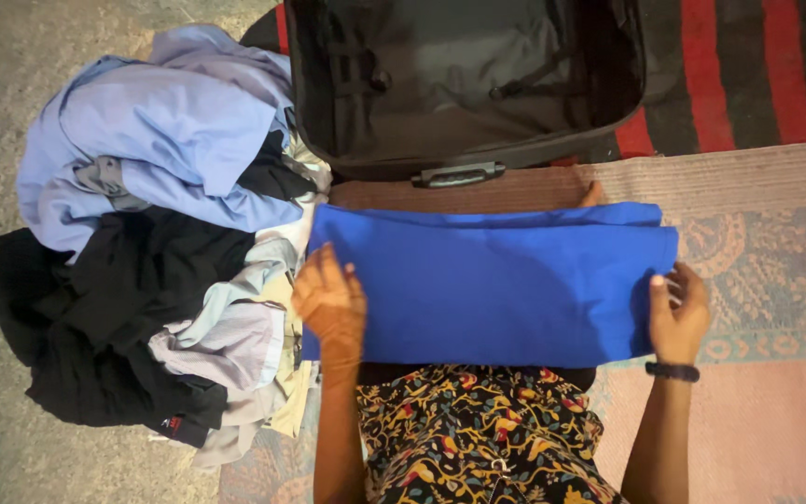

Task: The person folds a blue piece of clothing by hand and then places it inside an open black suitcase.

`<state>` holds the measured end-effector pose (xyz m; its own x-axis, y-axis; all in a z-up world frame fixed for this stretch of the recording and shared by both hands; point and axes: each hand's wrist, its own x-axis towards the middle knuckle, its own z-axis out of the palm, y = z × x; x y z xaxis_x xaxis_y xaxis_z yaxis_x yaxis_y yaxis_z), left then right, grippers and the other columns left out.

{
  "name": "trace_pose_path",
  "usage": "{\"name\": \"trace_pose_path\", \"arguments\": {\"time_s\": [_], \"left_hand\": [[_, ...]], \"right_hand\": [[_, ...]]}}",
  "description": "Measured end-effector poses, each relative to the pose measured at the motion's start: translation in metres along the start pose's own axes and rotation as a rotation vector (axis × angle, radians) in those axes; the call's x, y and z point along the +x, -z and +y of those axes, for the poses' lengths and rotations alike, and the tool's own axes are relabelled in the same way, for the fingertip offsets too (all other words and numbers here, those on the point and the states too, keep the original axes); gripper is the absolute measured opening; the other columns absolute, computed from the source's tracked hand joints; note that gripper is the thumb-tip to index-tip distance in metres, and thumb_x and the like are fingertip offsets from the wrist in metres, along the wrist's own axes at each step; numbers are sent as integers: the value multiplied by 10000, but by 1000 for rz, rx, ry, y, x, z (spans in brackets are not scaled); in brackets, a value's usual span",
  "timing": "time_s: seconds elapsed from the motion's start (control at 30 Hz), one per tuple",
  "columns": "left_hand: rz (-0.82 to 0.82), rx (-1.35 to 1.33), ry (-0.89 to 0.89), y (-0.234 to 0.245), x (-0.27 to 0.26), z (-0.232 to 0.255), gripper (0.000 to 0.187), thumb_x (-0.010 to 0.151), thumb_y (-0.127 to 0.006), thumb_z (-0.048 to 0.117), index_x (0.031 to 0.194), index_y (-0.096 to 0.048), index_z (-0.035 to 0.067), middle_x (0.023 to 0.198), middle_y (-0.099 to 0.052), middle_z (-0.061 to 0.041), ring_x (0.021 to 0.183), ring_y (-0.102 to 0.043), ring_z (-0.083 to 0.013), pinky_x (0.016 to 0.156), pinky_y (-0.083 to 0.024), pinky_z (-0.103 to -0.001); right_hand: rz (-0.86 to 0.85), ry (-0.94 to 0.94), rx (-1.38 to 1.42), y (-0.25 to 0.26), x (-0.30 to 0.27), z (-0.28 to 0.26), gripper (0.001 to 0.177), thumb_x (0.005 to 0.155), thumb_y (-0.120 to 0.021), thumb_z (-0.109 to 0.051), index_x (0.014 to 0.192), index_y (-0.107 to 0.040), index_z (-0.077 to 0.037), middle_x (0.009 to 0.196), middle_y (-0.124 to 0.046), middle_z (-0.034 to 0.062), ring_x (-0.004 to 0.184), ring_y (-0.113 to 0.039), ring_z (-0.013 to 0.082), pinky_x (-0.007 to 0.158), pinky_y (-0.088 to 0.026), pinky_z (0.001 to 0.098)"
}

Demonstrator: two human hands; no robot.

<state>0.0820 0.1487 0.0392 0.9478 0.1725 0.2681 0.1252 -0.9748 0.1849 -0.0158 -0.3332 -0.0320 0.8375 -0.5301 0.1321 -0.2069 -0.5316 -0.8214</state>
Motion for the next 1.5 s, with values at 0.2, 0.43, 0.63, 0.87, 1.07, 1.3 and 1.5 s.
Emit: {"name": "trace_pose_path", "arguments": {"time_s": [0.2,0.43,0.63,0.87,1.07,1.3,1.5], "left_hand": [[-182,-50,-403,-52,30,64,513,919,-640,345,1369,-583,107,1343,-599,-136,1318,-513,-341,1109,-230,-675],[-515,-27,-425,-100,49,75,283,896,-696,287,1135,-664,138,1107,-669,-82,1162,-575,-302,1077,-306,-626],[-86,-225,-398,-106,32,55,144,954,-692,249,1038,-651,140,955,-618,-65,1003,-587,-286,1068,-373,-566],[-212,54,-249,-120,25,57,602,908,-604,336,1454,-492,110,1465,-515,-158,1412,-395,-346,1114,-136,-740],[-308,-180,-414,-82,-21,128,731,988,-487,446,1573,-234,88,1680,-173,-142,1549,-77,-340,1101,-19,-808],[-543,-373,-504,-105,-69,191,806,979,-478,548,1651,-204,197,1724,-184,-104,1589,-128,-337,1139,8,-772],[-563,-417,-381,-130,-59,166,843,975,-461,615,1651,-189,192,1717,-177,-126,1582,-135,-336,1164,33,-738]], "right_hand": [[-23,-144,113,-11,57,4,327,1066,-721,-181,1348,-662,-25,930,-628,31,814,-551,99,736,-451,251],[85,-17,512,-16,78,-3,255,951,-762,60,1188,-738,-32,938,-597,-72,804,-491,29,764,-404,189],[207,-13,566,-32,71,29,205,981,-773,56,1163,-742,-35,921,-613,-60,817,-523,34,794,-433,185],[23,-53,374,-38,82,10,312,963,-754,0,1270,-709,-27,1141,-676,33,989,-602,124,920,-496,275],[-177,382,-336,-38,13,-105,448,1070,-519,-239,1473,-568,-48,1528,-545,183,1458,-467,375,1219,-316,566],[-483,488,-779,-72,-22,-119,569,968,-564,-361,1494,-508,-150,1600,-440,28,1521,-335,222,1174,-155,724],[-334,372,-525,-63,8,-97,572,964,-566,-340,1506,-508,-164,1617,-406,113,1532,-281,364,1182,-122,704]]}}
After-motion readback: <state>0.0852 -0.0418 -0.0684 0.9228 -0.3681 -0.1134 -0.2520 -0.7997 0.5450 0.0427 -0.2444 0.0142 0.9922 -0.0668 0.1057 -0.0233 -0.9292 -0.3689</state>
